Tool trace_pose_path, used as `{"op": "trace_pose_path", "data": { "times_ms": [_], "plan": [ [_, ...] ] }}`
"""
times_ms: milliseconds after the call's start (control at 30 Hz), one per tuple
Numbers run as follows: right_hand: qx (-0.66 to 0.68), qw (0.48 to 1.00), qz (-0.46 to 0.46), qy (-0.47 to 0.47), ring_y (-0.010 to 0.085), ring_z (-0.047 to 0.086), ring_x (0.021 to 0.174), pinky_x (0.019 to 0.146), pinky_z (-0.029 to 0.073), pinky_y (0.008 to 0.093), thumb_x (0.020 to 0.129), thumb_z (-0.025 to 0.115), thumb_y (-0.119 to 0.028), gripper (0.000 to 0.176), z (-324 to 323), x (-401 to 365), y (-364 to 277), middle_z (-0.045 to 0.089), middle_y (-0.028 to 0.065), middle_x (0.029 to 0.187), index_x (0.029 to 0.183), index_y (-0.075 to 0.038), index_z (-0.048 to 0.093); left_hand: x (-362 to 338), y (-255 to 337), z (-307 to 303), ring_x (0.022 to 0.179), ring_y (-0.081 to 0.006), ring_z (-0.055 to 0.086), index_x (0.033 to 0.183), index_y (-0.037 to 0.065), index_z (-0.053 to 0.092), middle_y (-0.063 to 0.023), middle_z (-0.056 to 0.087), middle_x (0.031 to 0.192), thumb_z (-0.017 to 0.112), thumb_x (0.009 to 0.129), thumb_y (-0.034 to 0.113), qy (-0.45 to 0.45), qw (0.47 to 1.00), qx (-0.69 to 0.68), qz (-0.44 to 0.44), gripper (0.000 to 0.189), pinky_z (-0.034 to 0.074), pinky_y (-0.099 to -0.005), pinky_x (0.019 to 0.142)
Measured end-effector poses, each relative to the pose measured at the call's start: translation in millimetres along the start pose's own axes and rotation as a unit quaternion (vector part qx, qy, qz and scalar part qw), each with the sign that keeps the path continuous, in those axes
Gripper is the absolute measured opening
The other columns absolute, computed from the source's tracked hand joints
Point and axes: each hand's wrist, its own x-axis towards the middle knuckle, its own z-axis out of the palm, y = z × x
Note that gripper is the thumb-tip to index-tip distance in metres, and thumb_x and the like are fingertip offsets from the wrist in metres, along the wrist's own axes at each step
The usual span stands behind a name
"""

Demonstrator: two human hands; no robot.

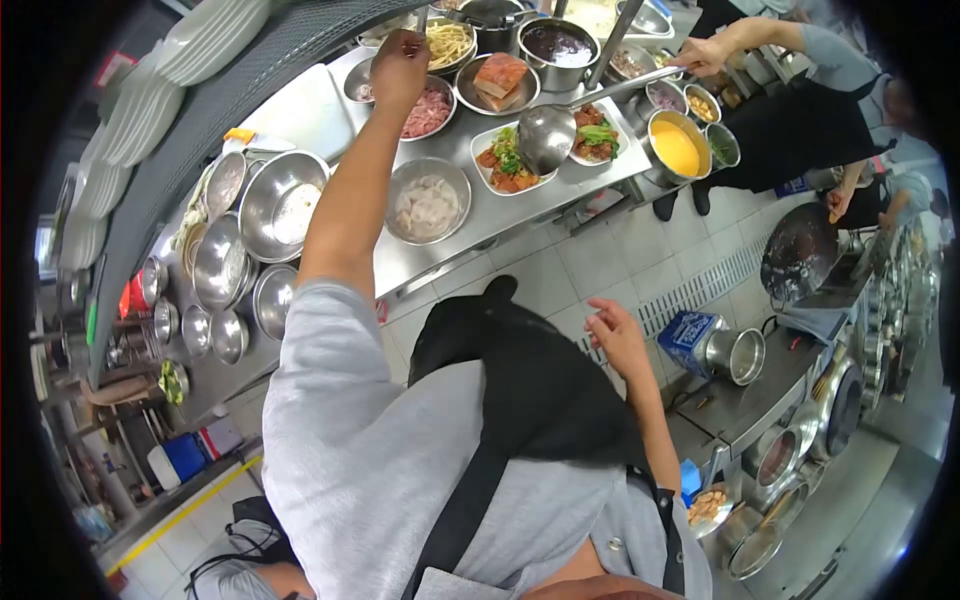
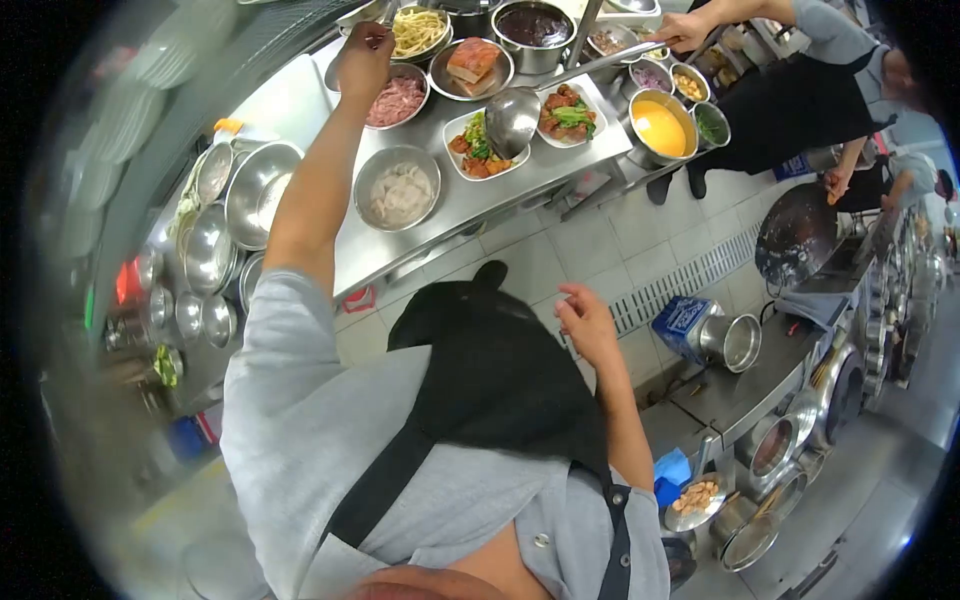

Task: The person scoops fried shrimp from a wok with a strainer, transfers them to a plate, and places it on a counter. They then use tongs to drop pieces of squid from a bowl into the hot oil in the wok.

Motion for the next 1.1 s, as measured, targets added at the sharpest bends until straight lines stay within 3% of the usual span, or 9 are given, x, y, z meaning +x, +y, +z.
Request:
{"op": "trace_pose_path", "data": {
  "times_ms": [167,367,567,700,767,833,900,1000,1100],
  "plan": [
    [0.035,0.997,-0.017,-0.065,0.0079,0.056,0.070,0.061,0.048,0.0243,0.097,0.066,-0.013,0.040,0,-24,8,0.065,0.0031,0.090,0.133,0.002,0.057,-28,51,-43,0.084,-0.0308,0.072,0.099,0.007,0.071,-0.0123,0.074,0.094,0.068,0.089,0.025,-0.036,0.999,0.001,0.017,0.021,0.055,-0.0404,0.077],
    [0.117,0.977,-0.164,-0.066,0.0105,0.062,0.088,0.077,0.053,0.0272,0.101,0.064,-0.018,0.043,24,-45,-32,0.070,0.0104,0.109,0.137,0.003,0.053,-231,165,-110,0.088,-0.0249,0.071,0.097,0.003,0.070,-0.0120,0.072,0.097,0.078,0.086,0.010,-0.081,0.989,-0.125,-0.005,0.015,0.056,-0.0350,0.080],
    [0.309,0.942,-0.132,0.006,0.0160,0.063,0.101,0.088,0.053,0.0340,0.108,0.051,-0.026,0.033,58,-49,-49,0.066,0.0118,0.120,0.130,-0.001,0.052,-343,237,-144,0.107,-0.0321,0.069,0.105,0.005,0.071,-0.0140,0.072,0.113,0.078,0.081,0.002,-0.344,0.887,-0.301,0.064,0.026,0.055,-0.0411,0.091],
    [0.329,0.927,-0.121,0.131,0.0133,0.058,0.081,0.075,0.051,0.0317,0.110,0.046,-0.025,0.023,64,-62,-45,0.056,0.0044,0.099,0.118,-0.004,0.053,-323,214,-150,0.109,-0.0283,0.068,0.113,0.007,0.068,-0.0123,0.070,0.118,0.079,0.081,0.003,-0.406,0.840,-0.351,0.078,0.034,0.055,-0.0390,0.093],
    [0.279,0.941,-0.127,0.146,0.0118,0.056,0.076,0.070,0.050,0.0301,0.111,0.045,-0.025,0.023,61,-72,-28,0.055,0.0039,0.099,0.118,-0.005,0.053,-294,168,-163,0.105,-0.0220,0.067,0.117,0.008,0.064,-0.0091,0.067,0.120,0.081,0.082,0.006,-0.342,0.902,-0.262,0.004,0.039,0.055,-0.0358,0.090],
    [0.211,0.958,-0.123,0.148,0.0078,0.049,0.067,0.059,0.045,0.0262,0.111,0.044,-0.028,0.027,58,-78,4,0.052,0.0022,0.095,0.121,-0.004,0.052,-267,103,-177,0.098,-0.0183,0.062,0.121,0.004,0.057,-0.0123,0.062,0.117,0.076,0.088,0.012,-0.273,0.903,-0.216,-0.252,0.039,0.053,-0.0353,0.081],
    [0.158,0.961,-0.109,0.197,0.0075,0.049,0.067,0.059,0.045,0.0255,0.111,0.045,-0.029,0.031,72,-89,13,0.053,0.0019,0.093,0.126,-0.003,0.052,-265,14,-177,0.078,-0.0179,0.061,0.126,0.002,0.052,-0.0083,0.061,0.098,0.074,0.092,0.018,-0.109,0.975,-0.034,-0.191,0.043,0.052,-0.0307,0.073],
    [0.117,0.944,-0.113,0.285,0.0064,0.052,0.067,0.061,0.045,0.0235,0.106,0.057,-0.026,0.042,95,-107,18,0.057,0.0007,0.092,0.139,-0.002,0.051,-260,-52,-182,0.077,-0.0188,0.065,0.117,0.003,0.053,-0.0095,0.061,0.100,0.070,0.096,0.020,-0.198,0.810,-0.235,-0.498,0.032,0.056,-0.0316,0.071],
    [0.146,0.946,-0.075,0.279,0.0053,0.057,0.077,0.067,0.048,0.0222,0.091,0.078,-0.015,0.055,109,-114,15,0.064,0.0001,0.097,0.139,-0.002,0.055,-263,-67,-172,0.088,-0.0243,0.071,0.111,0.005,0.052,-0.0101,0.063,0.102,0.066,0.098,0.016,-0.285,0.766,-0.294,-0.496,0.022,0.059,-0.0358,0.074]
  ]
}}
